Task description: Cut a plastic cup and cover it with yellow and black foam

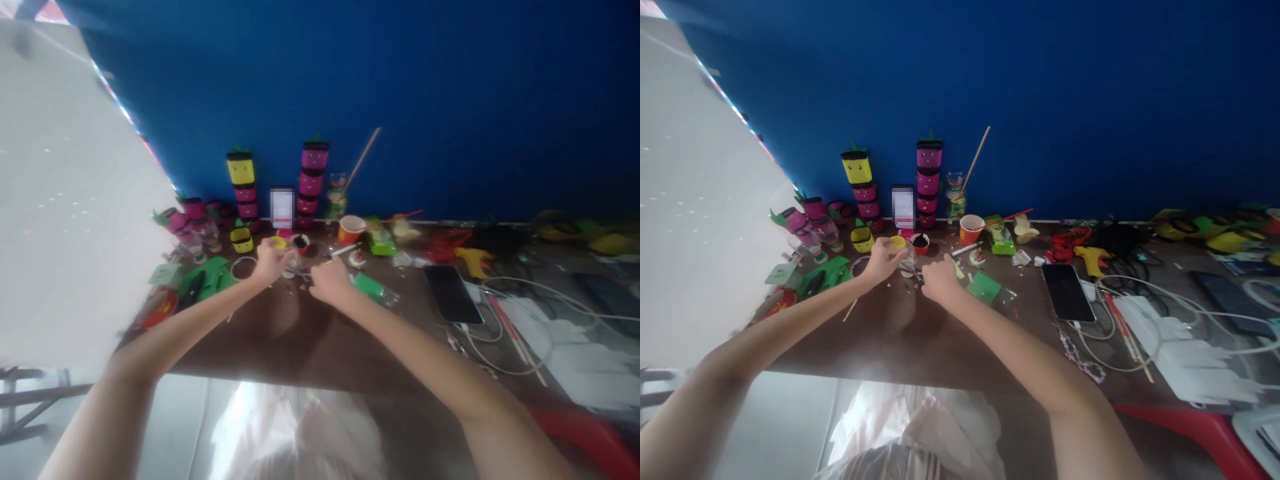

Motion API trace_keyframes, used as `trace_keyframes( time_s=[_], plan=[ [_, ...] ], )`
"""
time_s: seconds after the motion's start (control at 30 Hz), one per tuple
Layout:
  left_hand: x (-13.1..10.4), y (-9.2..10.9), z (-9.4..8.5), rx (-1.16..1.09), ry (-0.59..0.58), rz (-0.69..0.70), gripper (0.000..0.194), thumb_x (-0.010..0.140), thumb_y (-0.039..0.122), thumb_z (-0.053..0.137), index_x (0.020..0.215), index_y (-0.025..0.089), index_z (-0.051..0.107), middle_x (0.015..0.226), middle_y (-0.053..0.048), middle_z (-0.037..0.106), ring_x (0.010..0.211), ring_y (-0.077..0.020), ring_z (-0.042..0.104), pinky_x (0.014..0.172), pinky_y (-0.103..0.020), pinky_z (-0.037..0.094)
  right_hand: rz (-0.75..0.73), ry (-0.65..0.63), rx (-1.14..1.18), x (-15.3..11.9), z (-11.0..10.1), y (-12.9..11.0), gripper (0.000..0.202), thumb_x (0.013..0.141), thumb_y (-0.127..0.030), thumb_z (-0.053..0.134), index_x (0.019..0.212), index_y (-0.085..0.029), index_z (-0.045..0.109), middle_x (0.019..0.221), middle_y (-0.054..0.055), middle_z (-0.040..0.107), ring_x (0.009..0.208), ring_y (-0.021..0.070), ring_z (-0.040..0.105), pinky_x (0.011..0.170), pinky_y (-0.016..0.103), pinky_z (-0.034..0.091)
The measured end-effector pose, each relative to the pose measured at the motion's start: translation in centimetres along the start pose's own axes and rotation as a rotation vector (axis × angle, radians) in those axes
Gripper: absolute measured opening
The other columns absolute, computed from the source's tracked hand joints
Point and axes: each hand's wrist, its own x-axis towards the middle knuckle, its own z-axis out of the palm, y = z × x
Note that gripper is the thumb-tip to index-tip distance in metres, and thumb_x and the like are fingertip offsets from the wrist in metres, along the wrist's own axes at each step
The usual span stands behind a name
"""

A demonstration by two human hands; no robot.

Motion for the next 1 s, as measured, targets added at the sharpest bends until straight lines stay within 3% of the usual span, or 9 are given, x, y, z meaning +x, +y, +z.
trace_keyframes(
  time_s=[0.3,0.4,0.5,0.63,0.7,0.8,1.0],
  plan=[
    [-0.6,0.3,-0.2,-0.004,-0.027,0.059,0.029,0.081,0.033,0.057,0.062,0.015,0.068,0.089,-0.013,0.059,0.112,-0.0311,0.045,0.097,-0.047,0.034,-0.073,0.052,-0.031,0.6,1.5,1.0,0.045,0.081,-0.048,0.048,0.090,-0.011,0.071,0.080,0.018,0.072,0.081,0.0263,0.065,0.088,0.040,0.025],
    [-0.2,0.7,-1.7,0.008,-0.158,0.162,0.023,0.076,0.033,0.062,0.064,0.016,0.070,0.092,-0.012,0.061,0.114,-0.0304,0.046,0.097,-0.045,0.035,-0.160,0.055,-0.070,1.1,1.7,2.4,0.041,0.080,-0.047,0.052,0.085,-0.011,0.071,0.081,0.016,0.072,0.080,0.0248,0.065,0.086,0.037,0.027],
    [0.3,1.0,-3.6,0.031,-0.361,0.365,0.018,0.069,0.034,0.069,0.072,0.017,0.073,0.104,-0.011,0.063,0.115,-0.0301,0.048,0.100,-0.043,0.035,-0.232,0.046,-0.106,1.5,1.5,3.8,0.035,0.079,-0.043,0.056,0.081,-0.012,0.072,0.079,0.015,0.073,0.079,0.0244,0.065,0.084,0.036,0.027],
    [1.3,0.5,-5.1,0.119,-0.525,0.519,0.023,0.065,0.036,0.072,0.084,0.022,0.074,0.135,-0.010,0.047,0.130,-0.0373,0.031,0.104,-0.053,0.027,-0.276,0.046,-0.114,1.7,1.4,4.8,0.037,0.077,-0.048,0.059,0.078,-0.013,0.073,0.077,0.015,0.072,0.077,0.0247,0.064,0.081,0.036,0.027],
    [1.9,0.0,-5.2,0.065,-0.591,0.601,0.018,0.070,0.036,0.068,0.080,0.022,0.074,0.135,-0.010,0.046,0.126,-0.0328,0.039,0.104,-0.049,0.031,-0.286,0.038,-0.097,1.8,1.4,5.0,0.041,0.076,-0.052,0.059,0.078,-0.014,0.073,0.078,0.015,0.072,0.077,0.0246,0.064,0.081,0.036,0.028],
    [2.5,-0.6,-4.7,-0.002,-0.539,0.638,0.017,0.074,0.035,0.066,0.073,0.019,0.073,0.116,-0.012,0.057,0.115,-0.0267,0.049,0.099,-0.041,0.039,-0.248,0.022,-0.067,1.7,1.7,5.0,0.048,0.075,-0.059,0.056,0.079,-0.014,0.073,0.077,0.014,0.072,0.076,0.0242,0.064,0.081,0.035,0.029],
    [1.9,-1.9,-3.0,-0.105,-0.321,0.462,0.018,0.076,0.033,0.064,0.073,0.018,0.071,0.098,-0.010,0.055,0.101,-0.0214,0.054,0.089,-0.037,0.047,-0.151,0.027,-0.045,1.4,1.9,3.9,0.063,0.076,-0.069,0.045,0.080,-0.012,0.072,0.079,0.017,0.071,0.085,0.0270,0.064,0.087,0.037,0.030]
  ],
)
